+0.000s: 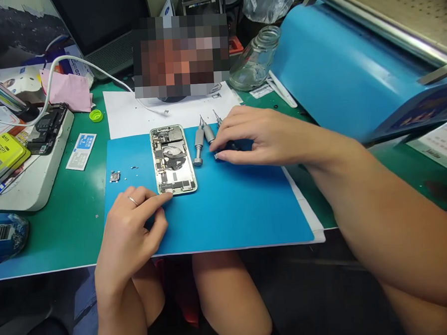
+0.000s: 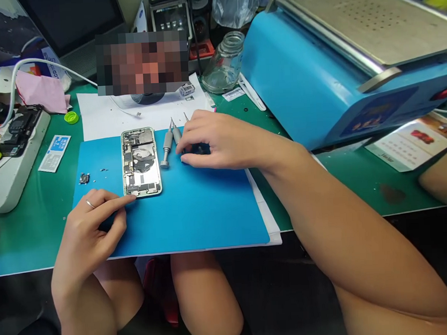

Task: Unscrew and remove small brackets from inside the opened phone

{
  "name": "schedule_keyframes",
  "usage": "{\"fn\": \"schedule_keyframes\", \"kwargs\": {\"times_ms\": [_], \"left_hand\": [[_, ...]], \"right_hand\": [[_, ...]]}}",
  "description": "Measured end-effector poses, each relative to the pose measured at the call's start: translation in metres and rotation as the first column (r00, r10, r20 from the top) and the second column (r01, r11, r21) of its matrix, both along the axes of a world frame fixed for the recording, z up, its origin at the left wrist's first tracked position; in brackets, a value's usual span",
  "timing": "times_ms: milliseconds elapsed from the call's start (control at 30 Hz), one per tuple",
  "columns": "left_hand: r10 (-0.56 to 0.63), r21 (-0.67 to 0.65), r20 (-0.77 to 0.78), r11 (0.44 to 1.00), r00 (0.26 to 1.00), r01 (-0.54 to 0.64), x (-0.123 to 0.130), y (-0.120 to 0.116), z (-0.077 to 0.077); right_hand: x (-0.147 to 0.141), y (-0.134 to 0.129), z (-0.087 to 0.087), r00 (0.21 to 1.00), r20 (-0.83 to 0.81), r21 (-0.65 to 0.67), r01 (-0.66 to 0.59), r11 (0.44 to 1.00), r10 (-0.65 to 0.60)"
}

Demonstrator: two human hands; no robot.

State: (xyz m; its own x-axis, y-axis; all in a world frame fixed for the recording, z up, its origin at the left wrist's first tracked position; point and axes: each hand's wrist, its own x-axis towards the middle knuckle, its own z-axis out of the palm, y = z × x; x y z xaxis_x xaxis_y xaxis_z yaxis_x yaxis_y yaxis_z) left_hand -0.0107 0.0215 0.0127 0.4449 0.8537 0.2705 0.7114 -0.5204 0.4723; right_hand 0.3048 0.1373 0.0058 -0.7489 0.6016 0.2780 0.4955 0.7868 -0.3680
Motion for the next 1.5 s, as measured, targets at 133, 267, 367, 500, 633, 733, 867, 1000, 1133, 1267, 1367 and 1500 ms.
{"fn": "schedule_keyframes", "kwargs": {"times_ms": [133,267,367,500,633,733,867,1000,1133,1267,1367,1500], "left_hand": [[-0.005,0.005,-0.005,1.0,1.0,0.006,-0.001,-0.001,0.001],[-0.017,0.01,-0.016,1.0,1.0,0.017,-0.002,-0.002,0.001],[-0.03,0.001,-0.014,1.0,0.999,0.03,-0.002,-0.003,-0.001],[-0.033,-0.001,-0.01,0.999,0.999,0.033,-0.002,-0.004,-0.002],[-0.027,0.012,-0.021,1.0,0.999,0.028,-0.001,-0.003,-0.002],[-0.008,0.042,-0.035,0.999,0.999,0.009,0.001,-0.003,-0.003],[-0.001,0.087,-0.066,0.996,0.998,0.007,0.004,-0.002,-0.004],[-0.018,0.094,-0.1,0.995,0.995,0.027,0.006,-0.002,-0.004],[-0.015,0.1,-0.099,0.995,0.995,0.025,0.005,0.001,-0.008],[-0.016,0.087,-0.097,0.996,0.995,0.024,0.005,-0.006,-0.002],[-0.044,0.047,-0.075,0.998,0.996,0.048,0.008,-0.018,0.013],[0.03,0.097,0.0,0.995,1.0,-0.03,0.012,-0.022,0.019]], "right_hand": [[0.0,0.0,-0.001,0.999,0.029,0.015,-0.033,0.999,0.032],[-0.001,-0.003,-0.001,0.999,0.017,0.028,-0.042,0.999,0.041],[-0.002,-0.005,0.001,0.999,0.03,0.014,-0.026,1.0,0.025],[-0.004,-0.006,0.004,0.998,0.067,-0.049,-0.017,0.999,0.021],[-0.005,-0.006,0.002,0.998,0.055,-0.054,-0.019,0.998,0.022],[-0.005,-0.006,0.0,1.0,0.03,-0.033,-0.008,0.999,0.009],[-0.005,-0.005,0.001,0.999,0.029,-0.018,-0.019,1.0,0.02],[-0.007,-0.005,0.0,0.999,0.037,-0.01,-0.021,1.0,0.022],[-0.008,-0.006,-0.001,0.999,0.039,-0.025,-0.008,1.0,0.009],[-0.007,-0.006,0.001,0.999,0.044,-0.055,0.004,0.998,-0.001],[-0.008,-0.007,0.001,1.0,0.016,-0.036,0.02,0.999,-0.02],[-0.016,-0.011,-0.003,0.994,-0.056,0.07,0.093,0.993,-0.089]]}}
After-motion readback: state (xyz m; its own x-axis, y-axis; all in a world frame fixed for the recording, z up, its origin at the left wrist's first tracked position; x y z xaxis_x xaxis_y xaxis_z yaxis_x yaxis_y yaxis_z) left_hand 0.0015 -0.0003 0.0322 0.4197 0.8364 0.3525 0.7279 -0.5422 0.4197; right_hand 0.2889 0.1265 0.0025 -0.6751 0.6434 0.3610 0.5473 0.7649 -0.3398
